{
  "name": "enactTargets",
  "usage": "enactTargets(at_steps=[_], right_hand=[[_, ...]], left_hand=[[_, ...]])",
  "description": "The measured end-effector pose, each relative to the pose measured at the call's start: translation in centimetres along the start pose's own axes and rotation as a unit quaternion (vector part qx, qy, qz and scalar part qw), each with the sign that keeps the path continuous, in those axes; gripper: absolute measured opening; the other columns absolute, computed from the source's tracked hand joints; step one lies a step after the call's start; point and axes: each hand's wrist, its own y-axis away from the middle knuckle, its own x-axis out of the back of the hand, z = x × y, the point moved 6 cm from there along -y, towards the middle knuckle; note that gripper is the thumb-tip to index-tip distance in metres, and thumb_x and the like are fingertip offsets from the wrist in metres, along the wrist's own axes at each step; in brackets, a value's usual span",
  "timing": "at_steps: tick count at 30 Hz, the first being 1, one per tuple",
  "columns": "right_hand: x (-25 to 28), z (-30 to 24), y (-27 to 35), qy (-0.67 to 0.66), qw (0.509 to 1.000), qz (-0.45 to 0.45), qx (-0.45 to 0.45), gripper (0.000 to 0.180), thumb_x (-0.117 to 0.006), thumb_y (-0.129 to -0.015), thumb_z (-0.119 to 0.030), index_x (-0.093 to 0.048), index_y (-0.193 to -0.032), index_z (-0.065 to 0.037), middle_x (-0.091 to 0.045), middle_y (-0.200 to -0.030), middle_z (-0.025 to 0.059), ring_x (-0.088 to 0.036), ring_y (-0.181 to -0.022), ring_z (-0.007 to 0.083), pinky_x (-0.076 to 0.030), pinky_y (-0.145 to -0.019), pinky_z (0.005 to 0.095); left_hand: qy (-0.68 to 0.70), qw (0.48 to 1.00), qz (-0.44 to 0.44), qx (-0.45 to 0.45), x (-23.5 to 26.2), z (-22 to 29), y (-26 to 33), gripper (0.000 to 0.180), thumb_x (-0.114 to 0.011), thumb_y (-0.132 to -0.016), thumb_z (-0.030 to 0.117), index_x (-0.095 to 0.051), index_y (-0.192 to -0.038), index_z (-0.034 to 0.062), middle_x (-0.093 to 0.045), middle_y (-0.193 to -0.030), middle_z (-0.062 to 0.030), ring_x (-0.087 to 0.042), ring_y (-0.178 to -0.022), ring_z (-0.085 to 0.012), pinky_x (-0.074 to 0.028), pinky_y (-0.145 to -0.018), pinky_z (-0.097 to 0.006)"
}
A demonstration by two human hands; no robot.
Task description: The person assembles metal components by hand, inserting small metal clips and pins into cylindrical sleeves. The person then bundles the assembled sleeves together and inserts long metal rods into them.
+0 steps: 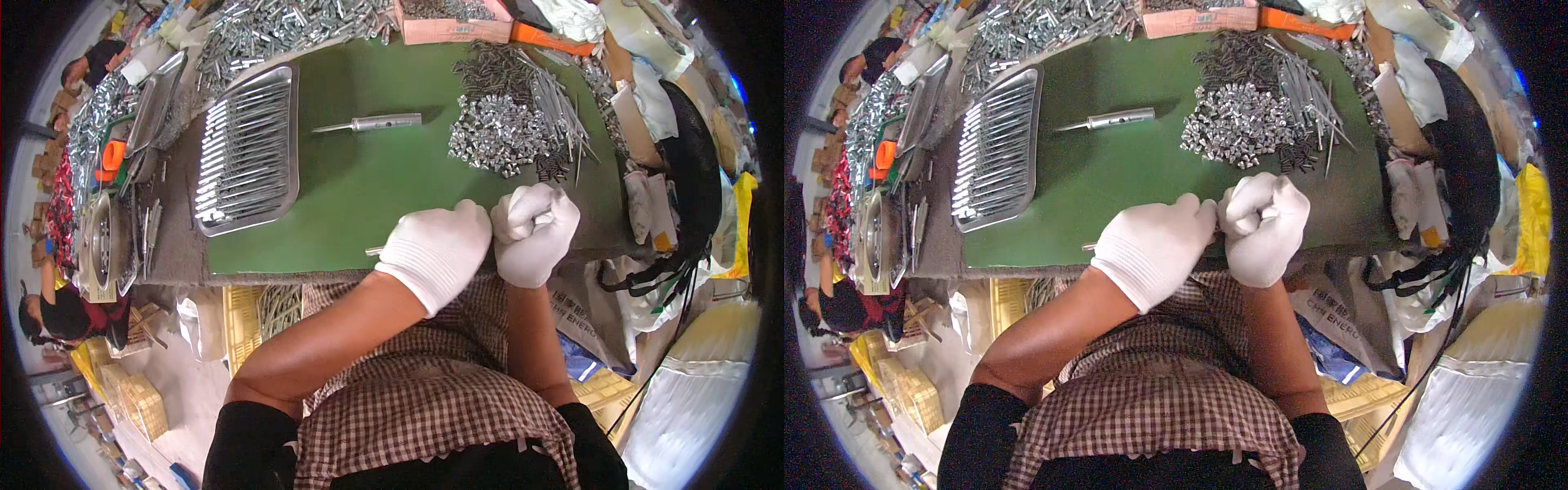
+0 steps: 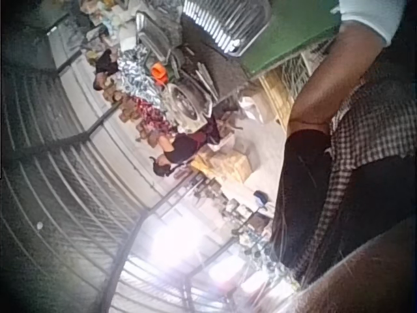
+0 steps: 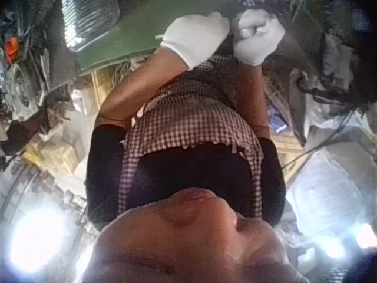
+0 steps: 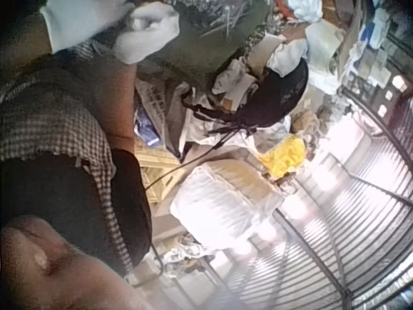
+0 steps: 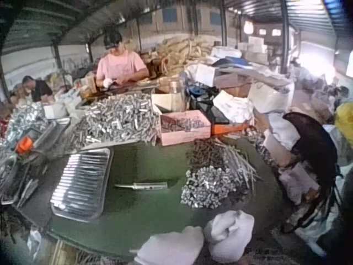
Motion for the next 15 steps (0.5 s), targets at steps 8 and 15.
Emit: enactTargets(at_steps=[8,15], right_hand=[[1.9,-0.1,0.1,-0.071,0.996,0.023,-0.053,0.041,-0.044,-0.098,-0.037,-0.055,-0.08,-0.002,-0.034,-0.058,-0.0036,-0.029,-0.047,0.007,-0.024,-0.044,0.0241],[1.9,0.8,0.1,0.094,0.987,0.074,-0.111,0.022,-0.049,-0.092,-0.017,-0.061,-0.093,0.002,-0.045,-0.066,-0.0004,-0.035,-0.05,0.0061,-0.029,-0.045,0.0205]], left_hand=[[0.093,0.966,-0.009,0.24,4.2,-7.6,16.1,0.034,-0.07,-0.081,0.023,-0.067,-0.111,0.0065,-0.065,-0.1,-0.0111,-0.066,-0.082,-0.0281,-0.053,-0.071,-0.036],[0.036,0.982,0.126,0.138,6.7,-7.4,10.5,0.031,-0.069,-0.08,0.017,-0.068,-0.11,0.0078,-0.063,-0.105,-0.0109,-0.061,-0.096,-0.0314,-0.049,-0.084,-0.042]])
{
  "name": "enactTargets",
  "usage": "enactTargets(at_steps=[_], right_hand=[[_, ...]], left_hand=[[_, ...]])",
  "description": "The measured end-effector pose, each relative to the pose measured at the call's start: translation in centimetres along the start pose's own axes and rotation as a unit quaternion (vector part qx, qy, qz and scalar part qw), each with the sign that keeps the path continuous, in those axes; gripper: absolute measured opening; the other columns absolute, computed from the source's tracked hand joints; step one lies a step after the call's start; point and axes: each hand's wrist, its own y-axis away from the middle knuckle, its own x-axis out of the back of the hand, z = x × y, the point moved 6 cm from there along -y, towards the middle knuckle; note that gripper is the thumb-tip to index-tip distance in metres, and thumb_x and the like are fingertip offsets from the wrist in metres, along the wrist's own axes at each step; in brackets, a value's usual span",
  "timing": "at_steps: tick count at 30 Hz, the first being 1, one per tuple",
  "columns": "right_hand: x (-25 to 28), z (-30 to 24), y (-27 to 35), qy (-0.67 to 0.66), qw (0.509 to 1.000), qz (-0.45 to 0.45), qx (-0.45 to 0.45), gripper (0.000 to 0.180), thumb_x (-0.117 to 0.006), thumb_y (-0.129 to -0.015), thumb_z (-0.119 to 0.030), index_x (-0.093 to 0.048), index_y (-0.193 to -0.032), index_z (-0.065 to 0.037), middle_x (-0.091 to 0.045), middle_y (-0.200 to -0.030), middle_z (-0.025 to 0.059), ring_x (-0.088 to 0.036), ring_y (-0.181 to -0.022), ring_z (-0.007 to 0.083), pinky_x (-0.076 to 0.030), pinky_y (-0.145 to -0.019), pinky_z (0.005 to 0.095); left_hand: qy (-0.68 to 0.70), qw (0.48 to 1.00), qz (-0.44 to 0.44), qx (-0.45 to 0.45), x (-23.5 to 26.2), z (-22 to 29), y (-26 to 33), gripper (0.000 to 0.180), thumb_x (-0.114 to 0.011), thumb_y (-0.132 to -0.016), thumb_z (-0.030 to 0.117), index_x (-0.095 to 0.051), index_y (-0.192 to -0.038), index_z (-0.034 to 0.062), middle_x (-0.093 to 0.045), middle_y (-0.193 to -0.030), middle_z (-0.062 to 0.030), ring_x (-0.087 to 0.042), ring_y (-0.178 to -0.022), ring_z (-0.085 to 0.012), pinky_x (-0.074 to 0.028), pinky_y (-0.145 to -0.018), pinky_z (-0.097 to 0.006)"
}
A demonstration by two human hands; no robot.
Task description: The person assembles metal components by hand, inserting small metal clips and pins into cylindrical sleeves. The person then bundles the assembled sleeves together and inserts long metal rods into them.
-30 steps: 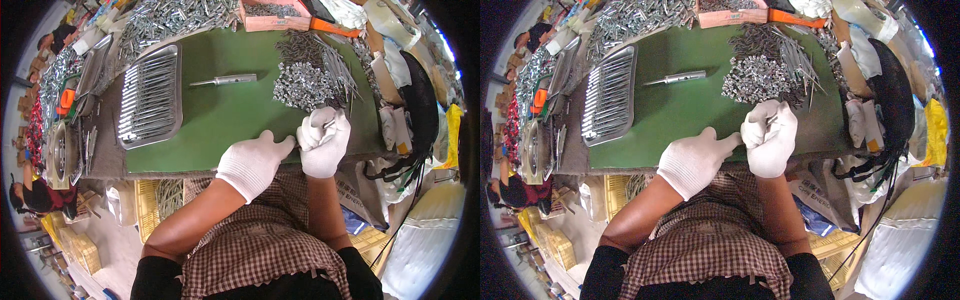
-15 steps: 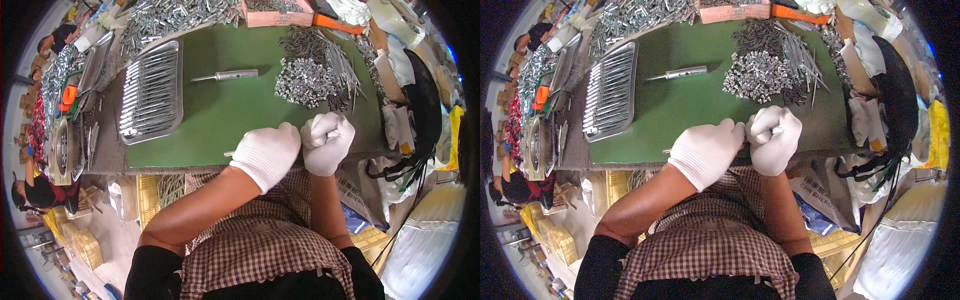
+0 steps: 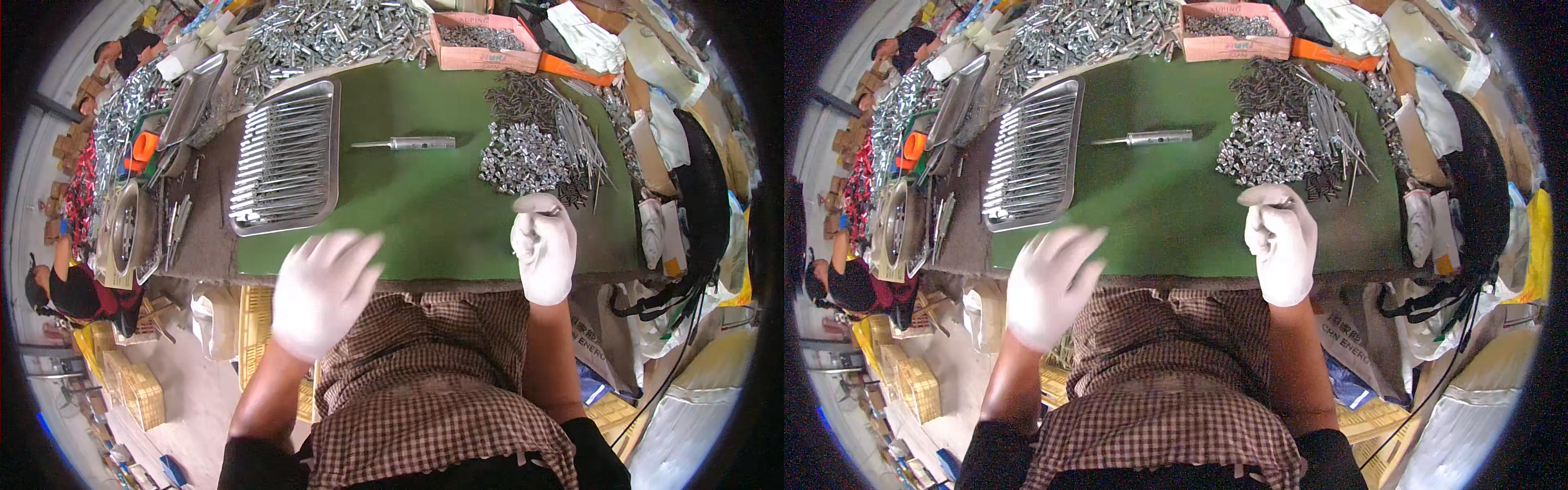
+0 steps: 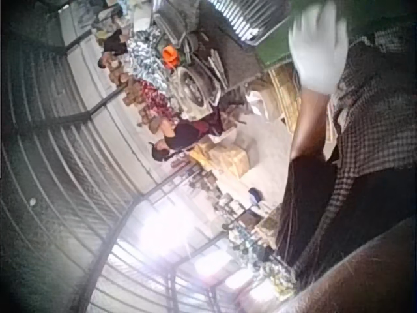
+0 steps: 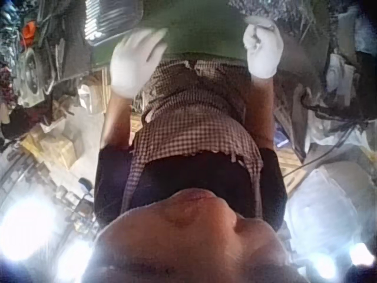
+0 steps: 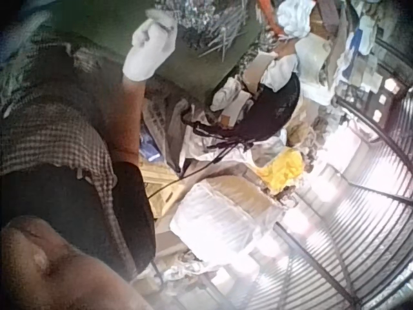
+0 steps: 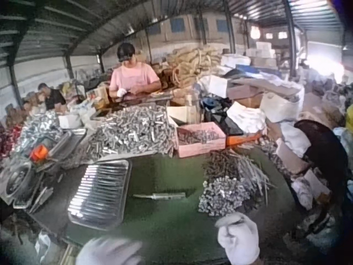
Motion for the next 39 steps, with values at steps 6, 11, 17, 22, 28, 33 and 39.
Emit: enactTargets(at_steps=[6,11,17,22,28,33,39], right_hand=[[-2.6,-1.2,1.5,0.121,0.989,-0.052,0.064,0.044,-0.04,-0.096,-0.021,-0.051,-0.131,0.004,-0.061,-0.085,0.0097,-0.047,-0.052,0.0071,-0.035,-0.048,0.021],[-1.7,-1.6,3.3,0.189,0.982,-0.011,0.007,0.037,-0.047,-0.096,-0.021,-0.061,-0.117,0.007,-0.061,-0.078,0.0032,-0.041,-0.053,0.0027,-0.032,-0.046,0.0191],[-1.5,-1.4,3.5,0.305,0.951,0.02,-0.041,0.038,-0.048,-0.099,-0.026,-0.062,-0.116,0.004,-0.064,-0.08,0.0024,-0.046,-0.053,0.0034,-0.035,-0.047,0.0203],[-2.0,-1.9,2.9,0.295,0.949,-0.04,-0.101,0.037,-0.05,-0.098,-0.029,-0.064,-0.112,0.002,-0.064,-0.076,0.0023,-0.049,-0.051,0.0055,-0.04,-0.048,0.0236],[-1.6,-2.0,2.9,0.39,0.916,-0.037,-0.089,0.027,-0.055,-0.095,-0.024,-0.066,-0.096,0.0,-0.063,-0.069,0.003,-0.055,-0.062,0.0081,-0.045,-0.059,0.0251],[-1.7,-2.2,3.0,0.388,0.917,-0.042,-0.077,0.023,-0.058,-0.093,-0.021,-0.063,-0.084,0.0,-0.062,-0.068,0.0029,-0.055,-0.062,0.0085,-0.044,-0.059,0.0251],[-1.3,-2.4,3.2,0.342,0.932,0.017,-0.12,0.028,-0.056,-0.095,-0.022,-0.061,-0.078,-0.001,-0.058,-0.065,0.0018,-0.053,-0.059,0.0087,-0.043,-0.057,0.0256]], left_hand=[[-0.068,0.994,0.051,-0.066,-6.5,-1.9,-13.8,0.019,-0.063,-0.084,0.018,-0.067,-0.102,0.0097,-0.061,-0.104,-0.0104,-0.059,-0.099,-0.0335,-0.049,-0.085,-0.042],[-0.004,0.998,-0.002,-0.07,-8.9,-2.6,-13.3,0.015,-0.063,-0.085,0.019,-0.061,-0.09,0.0054,-0.063,-0.095,-0.0129,-0.06,-0.093,-0.0347,-0.048,-0.081,-0.046],[0.027,0.974,-0.097,-0.204,-6.9,3.8,-7.8,0.018,-0.064,-0.085,0.019,-0.057,-0.098,0.0098,-0.057,-0.084,-0.0096,-0.062,-0.078,-0.0282,-0.051,-0.066,-0.039],[0.051,0.967,-0.081,-0.238,-5.4,6.6,-6.7,0.029,-0.069,-0.08,0.02,-0.059,-0.104,0.008,-0.056,-0.081,-0.0077,-0.061,-0.073,-0.0259,-0.05,-0.064,-0.038],[0.089,0.97,0.013,-0.226,-4.9,5.1,-5.5,0.036,-0.071,-0.078,0.017,-0.065,-0.112,0.0085,-0.06,-0.08,-0.0072,-0.062,-0.068,-0.0246,-0.051,-0.06,-0.035],[0.159,0.974,-0.008,-0.161,-5.7,5.0,-5.3,0.033,-0.068,-0.077,0.01,-0.068,-0.109,0.0175,-0.059,-0.072,-0.0041,-0.061,-0.062,-0.0235,-0.05,-0.056,-0.035],[0.138,0.978,-0.003,-0.154,-5.8,5.4,-5.5,0.027,-0.068,-0.078,0.014,-0.068,-0.104,0.0205,-0.057,-0.07,-0.0043,-0.061,-0.061,-0.024,-0.049,-0.054,-0.036]])
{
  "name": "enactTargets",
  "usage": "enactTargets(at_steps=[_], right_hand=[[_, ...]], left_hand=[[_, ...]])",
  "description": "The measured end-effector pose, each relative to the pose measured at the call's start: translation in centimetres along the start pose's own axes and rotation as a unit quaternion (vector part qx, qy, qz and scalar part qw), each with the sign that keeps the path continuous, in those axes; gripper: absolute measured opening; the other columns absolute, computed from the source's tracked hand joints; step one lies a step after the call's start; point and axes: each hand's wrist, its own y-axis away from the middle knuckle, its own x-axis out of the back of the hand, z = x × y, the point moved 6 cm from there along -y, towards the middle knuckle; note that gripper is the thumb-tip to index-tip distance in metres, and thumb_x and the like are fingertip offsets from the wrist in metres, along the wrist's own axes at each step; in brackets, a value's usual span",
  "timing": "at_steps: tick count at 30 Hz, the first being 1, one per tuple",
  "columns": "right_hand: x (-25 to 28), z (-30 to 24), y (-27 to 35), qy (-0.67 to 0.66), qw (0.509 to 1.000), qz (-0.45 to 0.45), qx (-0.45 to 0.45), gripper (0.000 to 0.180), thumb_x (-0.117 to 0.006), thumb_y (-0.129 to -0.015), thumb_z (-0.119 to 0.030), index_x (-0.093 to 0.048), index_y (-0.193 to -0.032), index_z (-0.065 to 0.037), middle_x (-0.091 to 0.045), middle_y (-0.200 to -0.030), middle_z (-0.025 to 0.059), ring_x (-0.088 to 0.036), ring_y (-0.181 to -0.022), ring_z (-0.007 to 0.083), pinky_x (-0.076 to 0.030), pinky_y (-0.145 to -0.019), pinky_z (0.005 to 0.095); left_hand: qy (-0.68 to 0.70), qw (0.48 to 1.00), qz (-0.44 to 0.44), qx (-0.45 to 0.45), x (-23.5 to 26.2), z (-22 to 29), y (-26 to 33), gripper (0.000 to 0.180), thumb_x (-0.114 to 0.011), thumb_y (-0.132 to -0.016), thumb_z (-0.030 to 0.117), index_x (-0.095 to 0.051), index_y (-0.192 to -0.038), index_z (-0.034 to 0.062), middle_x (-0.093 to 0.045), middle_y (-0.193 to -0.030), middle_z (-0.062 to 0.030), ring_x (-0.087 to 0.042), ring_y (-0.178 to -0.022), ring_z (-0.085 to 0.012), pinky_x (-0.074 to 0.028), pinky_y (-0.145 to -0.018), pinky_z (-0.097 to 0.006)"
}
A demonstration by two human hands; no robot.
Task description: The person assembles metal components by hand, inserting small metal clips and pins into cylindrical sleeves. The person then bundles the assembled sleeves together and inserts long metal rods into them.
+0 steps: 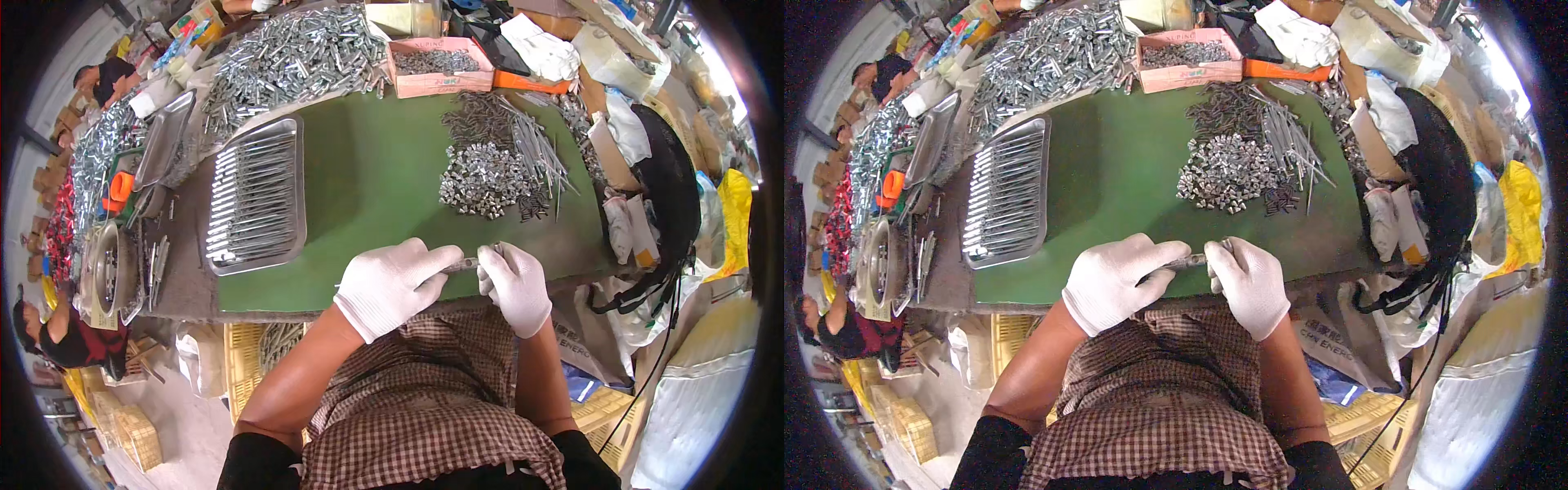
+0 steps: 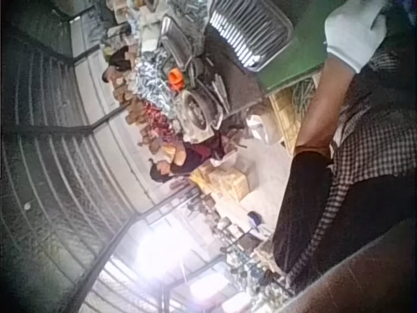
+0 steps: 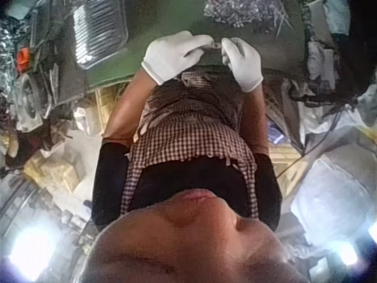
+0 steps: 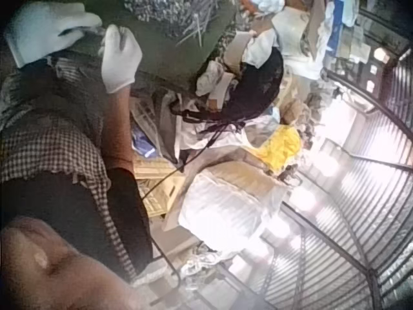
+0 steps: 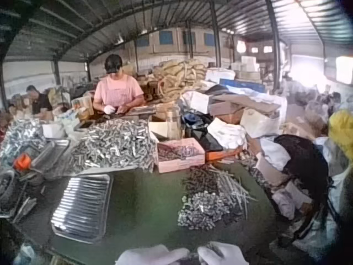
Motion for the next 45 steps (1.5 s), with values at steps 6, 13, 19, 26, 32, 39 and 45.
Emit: enactTargets(at_steps=[6,13,19,26,32,39,45], right_hand=[[1.1,0.7,-0.8,0.038,0.999,0.002,-0.012,0.024,-0.058,-0.094,-0.02,-0.062,-0.082,0.0,-0.061,-0.07,0.0064,-0.058,-0.061,0.0126,-0.046,-0.06,0.0284],[1.1,-6.2,-5.6,0.446,0.823,0.158,0.315,0.014,-0.061,-0.086,-0.016,-0.061,-0.098,-0.01,-0.066,-0.088,0.0125,-0.065,-0.081,0.0319,-0.051,-0.071,0.0424],[-1.3,-6.2,-10.3,0.594,0.77,0.087,0.214,0.015,-0.059,-0.083,-0.017,-0.06,-0.093,-0.007,-0.066,-0.087,0.0169,-0.064,-0.084,0.0367,-0.05,-0.076,0.0471],[-0.9,-7.0,-10.2,0.612,0.757,0.076,0.217,0.016,-0.057,-0.083,-0.017,-0.061,-0.092,-0.005,-0.065,-0.09,0.0184,-0.064,-0.089,0.0365,-0.05,-0.08,0.0482],[1.3,-5.2,-3.2,0.376,0.877,0.026,0.297,0.013,-0.064,-0.082,-0.013,-0.065,-0.095,-0.01,-0.066,-0.084,0.0111,-0.066,-0.077,0.0301,-0.052,-0.07,0.0392],[0.5,-1.9,0.5,0.353,0.884,0.073,0.298,0.009,-0.069,-0.078,-0.013,-0.065,-0.086,-0.01,-0.065,-0.086,0.0073,-0.064,-0.077,0.0286,-0.051,-0.064,0.0381],[0.3,-2.2,0.6,0.416,0.843,0.06,0.336,0.009,-0.068,-0.077,-0.014,-0.065,-0.085,-0.011,-0.065,-0.088,0.0055,-0.064,-0.079,0.0271,-0.051,-0.065,0.0374]], left_hand=[[-0.027,0.999,-0.012,0.012,-0.5,0.2,0.2,0.025,-0.067,-0.079,0.016,-0.066,-0.103,0.0224,-0.055,-0.07,-0.0033,-0.06,-0.059,-0.024,-0.05,-0.052,-0.037],[-0.11,0.985,-0.095,0.09,-3.4,0.7,-0.1,0.017,-0.057,-0.083,0.014,-0.063,-0.099,0.0189,-0.053,-0.076,-0.0094,-0.063,-0.061,-0.0258,-0.051,-0.051,-0.04],[-0.094,0.989,-0.084,0.081,-3.3,0.9,-0.2,0.017,-0.058,-0.082,0.015,-0.063,-0.098,0.0187,-0.053,-0.075,-0.0093,-0.062,-0.06,-0.0267,-0.05,-0.051,-0.04],[-0.088,0.989,-0.089,0.076,-3.5,0.7,-0.4,0.018,-0.059,-0.082,0.015,-0.062,-0.099,0.0187,-0.052,-0.076,-0.01,-0.061,-0.059,-0.0276,-0.05,-0.052,-0.041],[-0.076,0.991,-0.083,0.077,-3.5,0.4,-0.1,0.018,-0.059,-0.083,0.015,-0.062,-0.1,0.0188,-0.052,-0.076,-0.0101,-0.06,-0.058,-0.0281,-0.05,-0.051,-0.041],[-0.102,0.991,-0.055,0.069,-3.6,1.6,-0.1,0.02,-0.061,-0.082,0.017,-0.063,-0.102,0.0182,-0.052,-0.074,-0.0084,-0.06,-0.056,-0.0257,-0.05,-0.048,-0.038],[-0.108,0.988,-0.07,0.082,-3.6,1.6,0.0,0.022,-0.061,-0.083,0.018,-0.063,-0.104,0.0183,-0.052,-0.074,-0.0082,-0.06,-0.056,-0.0259,-0.05,-0.048,-0.038]])
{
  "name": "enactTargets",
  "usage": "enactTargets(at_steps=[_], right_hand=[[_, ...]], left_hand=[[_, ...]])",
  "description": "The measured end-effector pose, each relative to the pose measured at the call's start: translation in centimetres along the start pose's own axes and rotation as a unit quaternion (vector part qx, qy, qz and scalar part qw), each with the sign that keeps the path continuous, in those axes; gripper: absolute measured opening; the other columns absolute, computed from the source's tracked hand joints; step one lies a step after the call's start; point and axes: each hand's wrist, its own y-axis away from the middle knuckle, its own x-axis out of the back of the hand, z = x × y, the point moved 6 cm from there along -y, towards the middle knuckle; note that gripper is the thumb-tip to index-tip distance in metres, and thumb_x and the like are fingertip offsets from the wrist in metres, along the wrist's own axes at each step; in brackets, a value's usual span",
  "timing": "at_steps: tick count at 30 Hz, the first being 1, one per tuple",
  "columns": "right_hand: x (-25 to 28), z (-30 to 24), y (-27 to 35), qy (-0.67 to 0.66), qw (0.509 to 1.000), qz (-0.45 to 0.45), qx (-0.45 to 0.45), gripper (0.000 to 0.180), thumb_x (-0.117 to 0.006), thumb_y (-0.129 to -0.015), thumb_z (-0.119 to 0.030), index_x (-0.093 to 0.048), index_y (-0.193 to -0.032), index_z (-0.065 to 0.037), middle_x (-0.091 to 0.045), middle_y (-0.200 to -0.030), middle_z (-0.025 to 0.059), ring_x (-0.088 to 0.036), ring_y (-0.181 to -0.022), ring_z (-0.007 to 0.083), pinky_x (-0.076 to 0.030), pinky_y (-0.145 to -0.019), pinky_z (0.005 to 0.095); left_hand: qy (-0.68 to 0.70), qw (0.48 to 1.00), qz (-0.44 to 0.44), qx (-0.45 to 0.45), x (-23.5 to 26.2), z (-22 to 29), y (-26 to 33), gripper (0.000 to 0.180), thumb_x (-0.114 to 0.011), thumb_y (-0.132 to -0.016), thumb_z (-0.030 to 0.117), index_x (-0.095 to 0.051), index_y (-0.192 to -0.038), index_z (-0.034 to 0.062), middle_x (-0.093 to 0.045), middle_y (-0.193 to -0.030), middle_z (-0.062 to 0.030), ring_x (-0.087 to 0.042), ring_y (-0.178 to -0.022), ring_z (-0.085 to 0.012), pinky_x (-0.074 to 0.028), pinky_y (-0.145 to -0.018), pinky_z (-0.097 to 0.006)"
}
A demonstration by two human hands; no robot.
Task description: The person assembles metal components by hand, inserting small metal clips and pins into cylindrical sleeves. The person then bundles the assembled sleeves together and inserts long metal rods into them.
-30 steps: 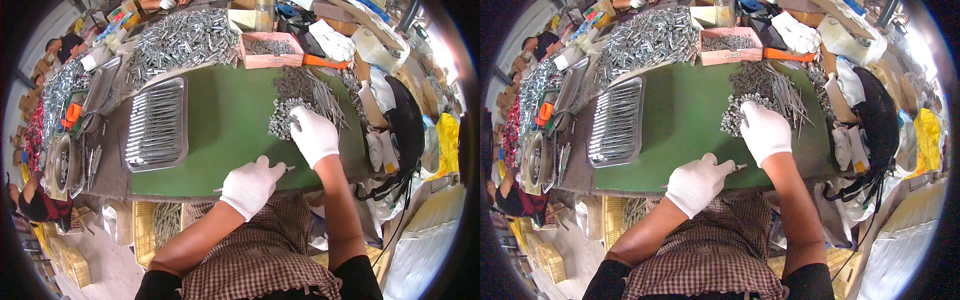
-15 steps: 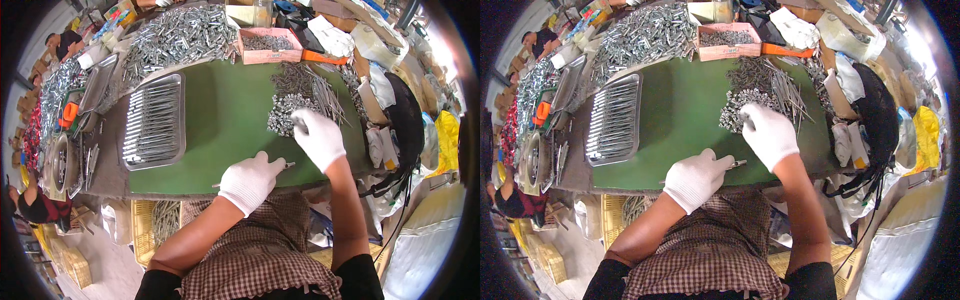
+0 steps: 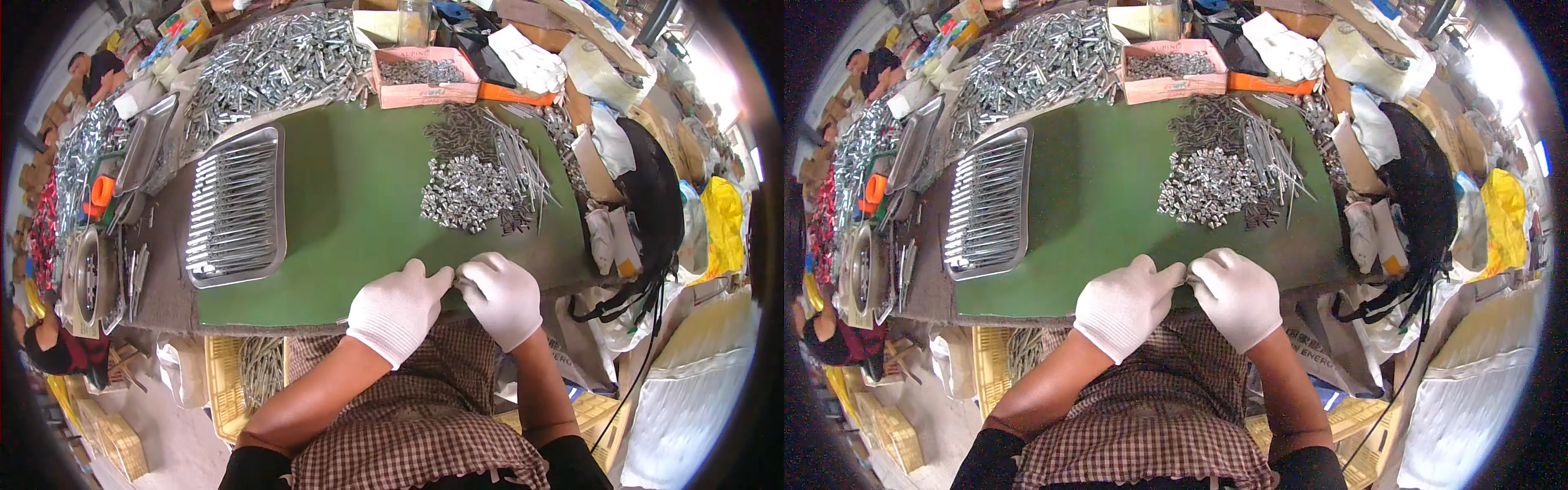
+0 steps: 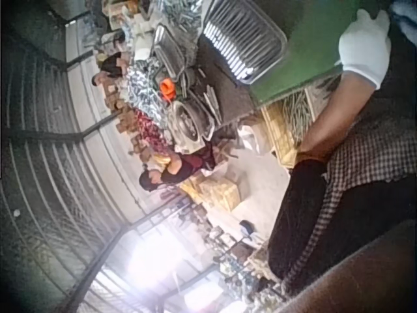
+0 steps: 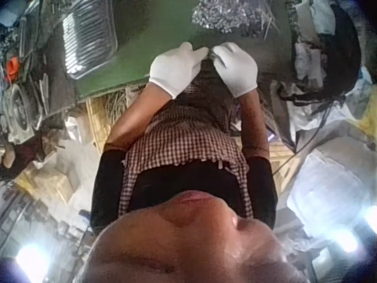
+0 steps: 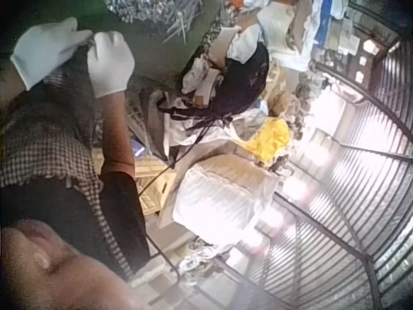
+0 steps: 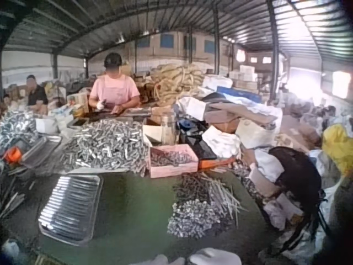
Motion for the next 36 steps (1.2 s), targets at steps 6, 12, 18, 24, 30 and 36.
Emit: enactTargets(at_steps=[6,12,18,24,30,36], right_hand=[[2.0,2.1,-0.8,-0.052,0.993,0.071,-0.077,0.005,-0.069,-0.08,-0.013,-0.069,-0.081,-0.008,-0.065,-0.078,0.0083,-0.065,-0.075,0.0265,-0.05,-0.065,0.0356],[2.2,7.2,-3.8,0.048,0.986,0.111,-0.113,0.014,-0.069,-0.08,-0.014,-0.067,-0.091,-0.006,-0.065,-0.088,0.0112,-0.064,-0.077,0.0293,-0.05,-0.07,0.0362],[2.5,7.5,-4.4,0.031,0.985,0.112,-0.125,0.014,-0.07,-0.079,-0.014,-0.067,-0.09,-0.006,-0.064,-0.087,0.0111,-0.064,-0.079,0.0293,-0.05,-0.071,0.0362],[1.1,5.6,-3.6,0.004,0.991,0.052,-0.125,0.012,-0.071,-0.078,-0.015,-0.068,-0.087,-0.008,-0.065,-0.085,0.0107,-0.064,-0.078,0.0296,-0.05,-0.069,0.038],[-0.3,3.7,-4.2,0.087,0.992,-0.015,-0.086,0.014,-0.068,-0.08,-0.021,-0.066,-0.089,-0.009,-0.062,-0.089,0.0104,-0.064,-0.081,0.0313,-0.051,-0.071,0.0412],[0.8,2.9,-3.1,0.086,0.994,-0.031,-0.06,0.014,-0.064,-0.081,-0.016,-0.062,-0.094,-0.009,-0.062,-0.091,0.014,-0.063,-0.082,0.0339,-0.05,-0.072,0.0441]], left_hand=[[0.016,1.0,-0.013,0.004,-0.1,-0.3,0.0,0.02,-0.06,-0.084,0.017,-0.062,-0.104,0.0181,-0.052,-0.075,-0.0091,-0.059,-0.056,-0.0277,-0.05,-0.049,-0.04],[0.039,0.999,-0.023,0.013,0.1,-0.2,-0.3,0.019,-0.059,-0.085,0.017,-0.062,-0.103,0.0189,-0.052,-0.074,-0.0093,-0.059,-0.056,-0.0281,-0.049,-0.049,-0.041],[0.032,0.999,-0.023,0.014,0.1,-0.2,-0.2,0.018,-0.059,-0.085,0.017,-0.063,-0.102,0.0189,-0.051,-0.074,-0.0086,-0.058,-0.055,-0.0274,-0.049,-0.049,-0.04],[0.031,0.999,-0.014,0.006,0.1,-0.3,-0.2,0.017,-0.06,-0.084,0.017,-0.062,-0.101,0.0182,-0.051,-0.074,-0.0079,-0.058,-0.056,-0.0266,-0.049,-0.049,-0.04],[0.042,0.999,-0.008,0.002,0.0,-0.3,-0.2,0.018,-0.06,-0.083,0.016,-0.062,-0.101,0.0182,-0.05,-0.074,-0.0075,-0.059,-0.057,-0.0257,-0.049,-0.049,-0.039],[0.019,1.0,0.012,-0.005,0.0,-0.2,-0.1,0.016,-0.06,-0.083,0.017,-0.061,-0.099,0.0184,-0.05,-0.073,-0.0073,-0.059,-0.055,-0.0246,-0.049,-0.048,-0.039]])
